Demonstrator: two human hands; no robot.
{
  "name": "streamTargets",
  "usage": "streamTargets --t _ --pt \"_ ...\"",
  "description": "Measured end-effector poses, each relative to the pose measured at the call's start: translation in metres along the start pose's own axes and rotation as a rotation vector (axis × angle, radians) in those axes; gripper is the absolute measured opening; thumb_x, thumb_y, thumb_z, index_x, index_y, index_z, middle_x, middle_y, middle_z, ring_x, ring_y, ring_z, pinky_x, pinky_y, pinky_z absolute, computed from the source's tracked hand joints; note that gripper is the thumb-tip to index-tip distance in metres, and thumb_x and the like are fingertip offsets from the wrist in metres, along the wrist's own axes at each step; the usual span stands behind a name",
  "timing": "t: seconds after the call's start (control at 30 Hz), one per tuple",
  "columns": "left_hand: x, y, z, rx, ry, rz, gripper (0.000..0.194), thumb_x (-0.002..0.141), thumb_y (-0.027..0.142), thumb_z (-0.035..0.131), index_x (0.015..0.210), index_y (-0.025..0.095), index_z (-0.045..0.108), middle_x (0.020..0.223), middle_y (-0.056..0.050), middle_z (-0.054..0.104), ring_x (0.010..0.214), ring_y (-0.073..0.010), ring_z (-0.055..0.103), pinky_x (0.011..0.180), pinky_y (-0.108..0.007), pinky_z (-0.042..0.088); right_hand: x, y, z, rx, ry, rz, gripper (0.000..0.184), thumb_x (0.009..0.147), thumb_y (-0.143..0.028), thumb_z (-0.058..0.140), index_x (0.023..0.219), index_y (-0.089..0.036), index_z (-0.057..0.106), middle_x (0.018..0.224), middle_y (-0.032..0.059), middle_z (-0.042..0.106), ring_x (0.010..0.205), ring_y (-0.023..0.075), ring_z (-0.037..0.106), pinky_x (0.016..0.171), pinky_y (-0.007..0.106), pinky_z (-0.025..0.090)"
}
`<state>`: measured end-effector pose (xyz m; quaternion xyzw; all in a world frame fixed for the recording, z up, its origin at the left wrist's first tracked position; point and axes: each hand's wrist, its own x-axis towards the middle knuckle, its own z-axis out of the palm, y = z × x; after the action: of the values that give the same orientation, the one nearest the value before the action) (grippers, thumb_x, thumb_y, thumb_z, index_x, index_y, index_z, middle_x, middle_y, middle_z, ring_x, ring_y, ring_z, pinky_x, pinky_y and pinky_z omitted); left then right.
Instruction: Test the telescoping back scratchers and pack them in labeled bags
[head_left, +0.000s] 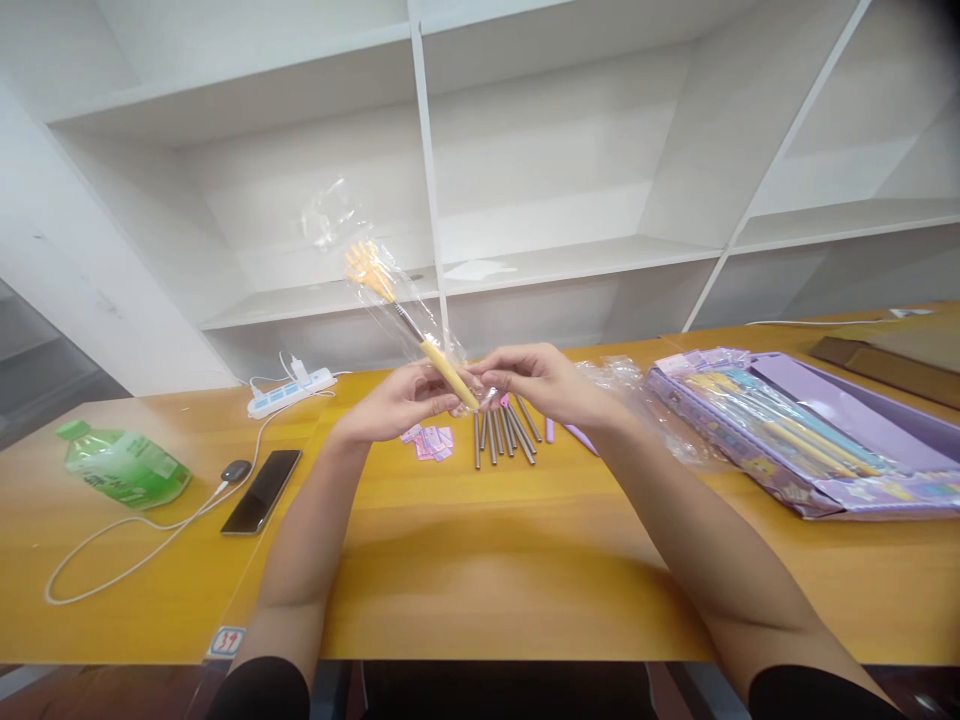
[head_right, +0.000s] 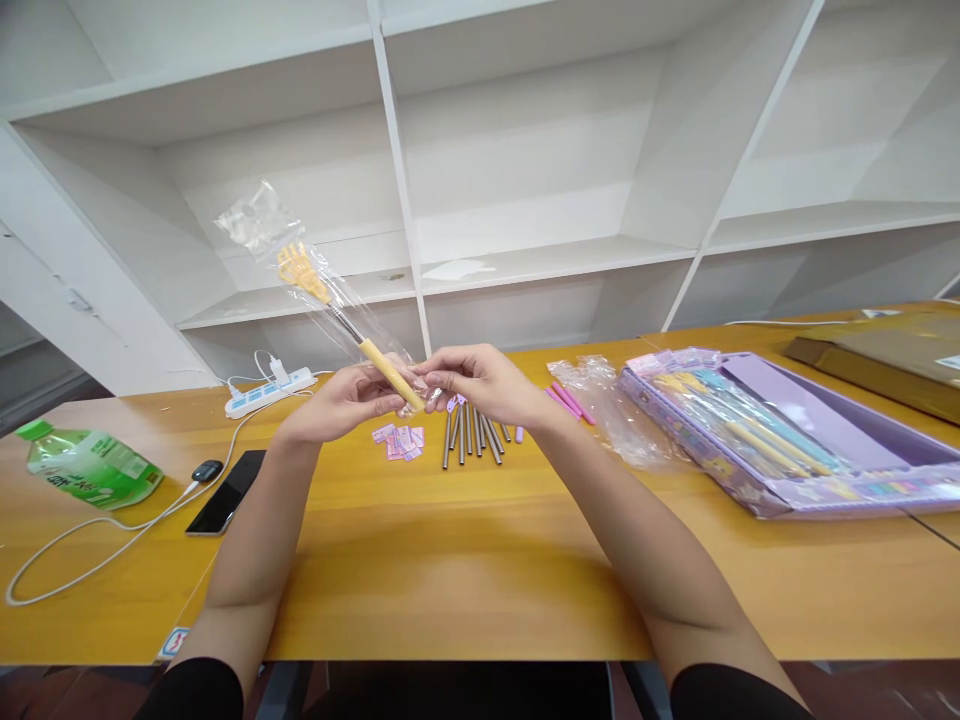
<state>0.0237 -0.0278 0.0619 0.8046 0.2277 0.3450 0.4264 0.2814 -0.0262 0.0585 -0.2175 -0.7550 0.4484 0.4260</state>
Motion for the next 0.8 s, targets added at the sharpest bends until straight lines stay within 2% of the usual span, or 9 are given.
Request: streamTargets --t 0.07,0.17,0.27,0.33,0.43,0.57,0.63,0.73,0.8 --pt "-0.002 0.0 -0.001 0.027 -0.04 -0.023 0.029 0.102 0.031 0.076 0.129 0.023 0.08 0.125 -0.014 0.077 0.112 -0.0246 0.077 0.098 -0.038 0.065 0.0 0.0 -0.001 -0.059 -0.007 -0.009 0.021 0.106 -0.039 0.07 0.102 -0.02 0.079 0.09 0.0043 0.077 0.082 0.0156 0.07 0.073 0.03 0.06" --pt "-0.002 -0.001 0.0 0.059 -0.123 -0.055 0.033 0.1 0.029 0.074 0.133 0.023 0.074 0.119 -0.014 0.078 0.108 -0.0249 0.078 0.091 -0.037 0.066 0.005 0.006 0.0 -0.117 -0.005 -0.078 0.03 0.108 -0.048 0.064 0.108 -0.02 0.076 0.095 0.0047 0.076 0.084 0.0155 0.066 0.075 0.031 0.058" --pt "0.001 -0.005 0.004 0.187 -0.244 -0.141 0.02 0.101 0.031 0.071 0.118 0.021 0.074 0.096 -0.009 0.078 0.083 -0.0211 0.077 0.073 -0.031 0.063 0.011 0.017 0.005 -0.119 0.033 -0.086 0.037 0.101 -0.055 0.073 0.112 -0.02 0.071 0.092 0.0023 0.072 0.079 0.0146 0.062 0.071 0.029 0.052" --pt "0.003 -0.007 0.004 0.309 -0.257 -0.198 0.019 0.102 0.039 0.07 0.106 0.02 0.073 0.088 -0.007 0.076 0.073 -0.0193 0.073 0.064 -0.029 0.059 0.013 0.023 0.009 -0.149 0.023 -0.046 0.037 0.097 -0.055 0.077 0.104 -0.02 0.07 0.082 -0.0006 0.066 0.073 0.0136 0.056 0.066 0.028 0.046" --pt "0.003 -0.003 -0.001 0.463 -0.107 -0.187 0.029 0.101 0.049 0.072 0.108 0.021 0.073 0.098 -0.008 0.078 0.083 -0.0206 0.074 0.069 -0.029 0.059 0.014 0.028 0.016 -0.22 -0.029 -0.029 0.036 0.097 -0.054 0.075 0.095 -0.019 0.068 0.077 -0.0024 0.058 0.07 0.0125 0.048 0.064 0.028 0.039" --pt "-0.004 0.006 -0.016 0.517 0.116 -0.156 0.036 0.097 0.048 0.08 0.12 0.022 0.071 0.119 -0.009 0.076 0.103 -0.0234 0.075 0.086 -0.034 0.062 0.015 0.033 0.021 -0.264 -0.043 -0.016 0.029 0.098 -0.047 0.07 0.092 -0.019 0.065 0.075 -0.0039 0.052 0.069 0.0118 0.045 0.064 0.027 0.035" --pt "-0.007 0.007 -0.023 0.422 0.23 -0.037 0.043 0.101 0.046 0.076 0.136 0.025 0.066 0.128 -0.011 0.073 0.112 -0.024 0.074 0.094 -0.036 0.064 0.016 0.035 0.024 -0.281 -0.085 -0.005 0.026 0.097 -0.044 0.071 0.092 -0.019 0.065 0.074 -0.0042 0.054 0.068 0.0117 0.047 0.065 0.027 0.036" --pt "-0.007 0.005 -0.028 0.356 0.446 0.194 0.069 0.103 0.042 0.075 0.164 0.037 0.044 0.131 -0.01 0.071 0.109 -0.0223 0.074 0.093 -0.036 0.067 0.018 0.039 0.029 -0.327 -0.154 0.01 0.027 0.095 -0.044 0.074 0.09 -0.018 0.066 0.074 -0.0033 0.061 0.066 0.0115 0.051 0.065 0.027 0.038" --pt "-0.005 0.005 -0.027 0.437 0.577 0.294 0.064 0.104 0.04 0.074 0.163 0.041 0.047 0.123 -0.007 0.072 0.103 -0.0205 0.074 0.088 -0.035 0.068 0.018 0.041 0.034 -0.342 -0.183 0.031 0.031 0.095 -0.047 0.076 0.088 -0.018 0.067 0.073 -0.0029 0.064 0.065 0.0115 0.053 0.064 0.027 0.038"
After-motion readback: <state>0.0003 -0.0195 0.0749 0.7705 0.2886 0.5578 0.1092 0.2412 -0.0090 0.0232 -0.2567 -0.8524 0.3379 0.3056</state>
